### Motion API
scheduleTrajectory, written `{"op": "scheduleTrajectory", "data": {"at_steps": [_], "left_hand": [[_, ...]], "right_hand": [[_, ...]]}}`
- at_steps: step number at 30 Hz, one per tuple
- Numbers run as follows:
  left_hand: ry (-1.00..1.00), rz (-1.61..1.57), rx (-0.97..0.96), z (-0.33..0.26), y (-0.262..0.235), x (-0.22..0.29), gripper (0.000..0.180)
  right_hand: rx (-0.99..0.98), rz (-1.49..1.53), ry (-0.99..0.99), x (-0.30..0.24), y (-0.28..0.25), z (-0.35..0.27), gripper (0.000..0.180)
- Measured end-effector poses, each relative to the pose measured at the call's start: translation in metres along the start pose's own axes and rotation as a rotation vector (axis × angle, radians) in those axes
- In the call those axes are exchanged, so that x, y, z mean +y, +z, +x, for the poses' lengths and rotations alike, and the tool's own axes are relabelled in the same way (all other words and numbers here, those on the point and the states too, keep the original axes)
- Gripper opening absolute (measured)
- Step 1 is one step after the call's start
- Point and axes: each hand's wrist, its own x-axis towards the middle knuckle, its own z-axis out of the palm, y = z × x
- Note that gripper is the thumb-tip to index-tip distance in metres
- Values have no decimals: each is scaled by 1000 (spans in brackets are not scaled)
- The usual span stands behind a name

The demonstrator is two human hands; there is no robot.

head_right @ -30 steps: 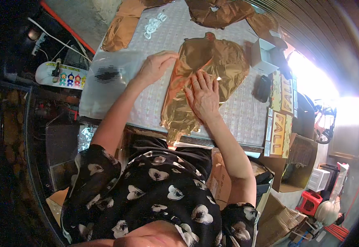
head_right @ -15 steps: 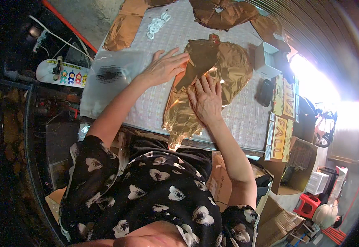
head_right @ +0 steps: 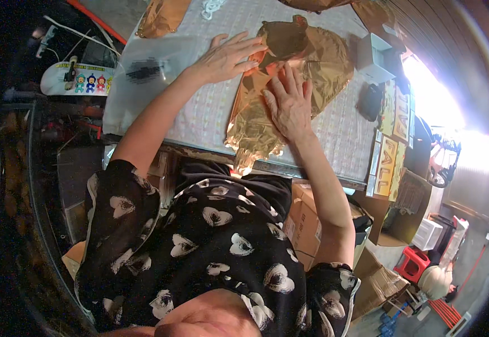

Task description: Folding and organizing gold-colored foil balloons at a workbench.

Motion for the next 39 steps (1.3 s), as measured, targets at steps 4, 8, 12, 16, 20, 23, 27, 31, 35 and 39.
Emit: {"op": "scheduleTrajectory", "data": {"at_steps": [4, 8, 12, 16, 20, 23, 27, 31, 35, 39], "left_hand": [[34, 88, -27, 1, 0, 3, 49], [60, 126, 45, 1, 12, -3, 49], [41, 119, 40, 2, 12, -2, 50], [28, 110, -14, 2, 11, -3, 50], [9, 121, -51, 0, 4, 2, 57], [-23, 133, -126, 0, -7, 12, 66], [-20, 140, -108, -3, -8, 15, 77], [-29, 186, -123, -4, -7, 17, 85], [-38, 221, -148, -5, -8, 19, 90], [-45, 223, -123, -4, -7, 21, 92]], "right_hand": [[-72, -3, -86, -10, -7, -5, 43], [-90, 29, -201, -22, -7, -9, 41], [-154, 49, -247, -29, -15, -19, 44], [-209, 72, -271, -37, -23, -29, 46], [-214, 59, -308, -41, -23, -33, 47], [-231, 103, -334, -39, -23, -36, 47], [-260, 169, -353, -39, -24, -36, 44], [-253, 158, -384, -38, -23, -36, 44], [-271, 92, -436, -42, -32, -37, 44], [-257, 124, -369, -41, -26, -37, 46]]}}
